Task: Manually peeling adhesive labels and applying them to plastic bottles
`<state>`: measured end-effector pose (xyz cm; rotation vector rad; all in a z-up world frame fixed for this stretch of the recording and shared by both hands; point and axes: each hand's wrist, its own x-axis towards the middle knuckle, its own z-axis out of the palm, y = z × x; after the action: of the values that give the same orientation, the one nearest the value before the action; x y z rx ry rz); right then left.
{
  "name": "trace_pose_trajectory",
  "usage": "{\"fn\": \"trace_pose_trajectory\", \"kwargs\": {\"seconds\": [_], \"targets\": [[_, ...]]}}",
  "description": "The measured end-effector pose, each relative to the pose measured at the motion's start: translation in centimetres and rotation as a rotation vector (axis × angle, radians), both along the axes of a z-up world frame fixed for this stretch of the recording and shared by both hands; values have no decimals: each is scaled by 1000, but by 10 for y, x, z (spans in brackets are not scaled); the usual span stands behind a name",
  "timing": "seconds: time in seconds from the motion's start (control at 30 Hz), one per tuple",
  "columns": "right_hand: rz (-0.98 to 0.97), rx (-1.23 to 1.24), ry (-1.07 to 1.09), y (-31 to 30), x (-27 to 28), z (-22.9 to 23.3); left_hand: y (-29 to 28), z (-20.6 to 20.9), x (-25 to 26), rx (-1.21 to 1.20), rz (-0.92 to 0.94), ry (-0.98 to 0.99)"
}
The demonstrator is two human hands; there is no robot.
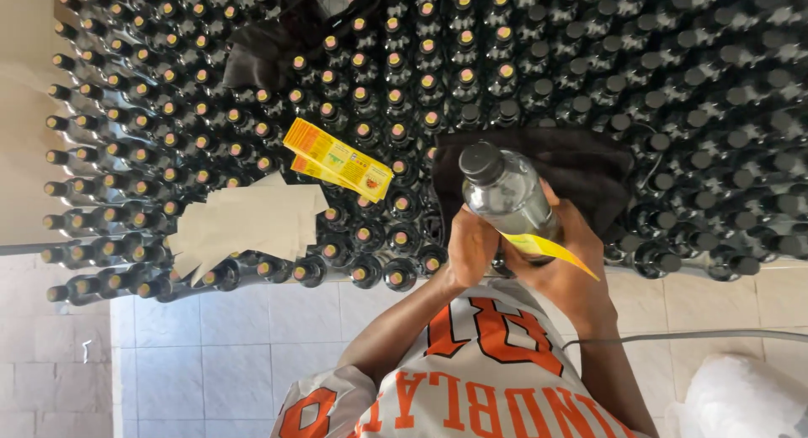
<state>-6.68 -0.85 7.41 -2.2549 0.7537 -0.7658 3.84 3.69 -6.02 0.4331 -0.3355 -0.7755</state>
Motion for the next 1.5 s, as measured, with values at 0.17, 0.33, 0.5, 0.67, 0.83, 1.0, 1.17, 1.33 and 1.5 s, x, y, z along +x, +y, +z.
{"fn": "trace_pose_trajectory", "kwargs": {"seconds": [0.17,0.33,0.5,0.67,0.83,1.0,1.17,1.33,1.5], "targets": [[-16,41,61,6,-21,-44,23,24,-15,34,-59,-9],[24,176,183,-8,-50,-64,16,79,-18,-70,17,-162],[122,638,167,-29,-69,-62,8,22,-36,170,-111,-220],[314,814,81,-56,-100,-79,-7,37,-59,202,-28,-152],[254,523,130,-82,-124,-96,-24,70,-87,312,33,-147],[352,235,-21,-91,-119,-72,-35,85,-108,428,232,-305],[340,158,-111,-97,-116,-61,-35,60,-116,555,313,-446],[248,-33,-132,-86,-106,-59,-32,73,-110,571,260,-446],[170,-230,-155,-76,-94,-71,-27,82,-94,486,238,-372]]}}
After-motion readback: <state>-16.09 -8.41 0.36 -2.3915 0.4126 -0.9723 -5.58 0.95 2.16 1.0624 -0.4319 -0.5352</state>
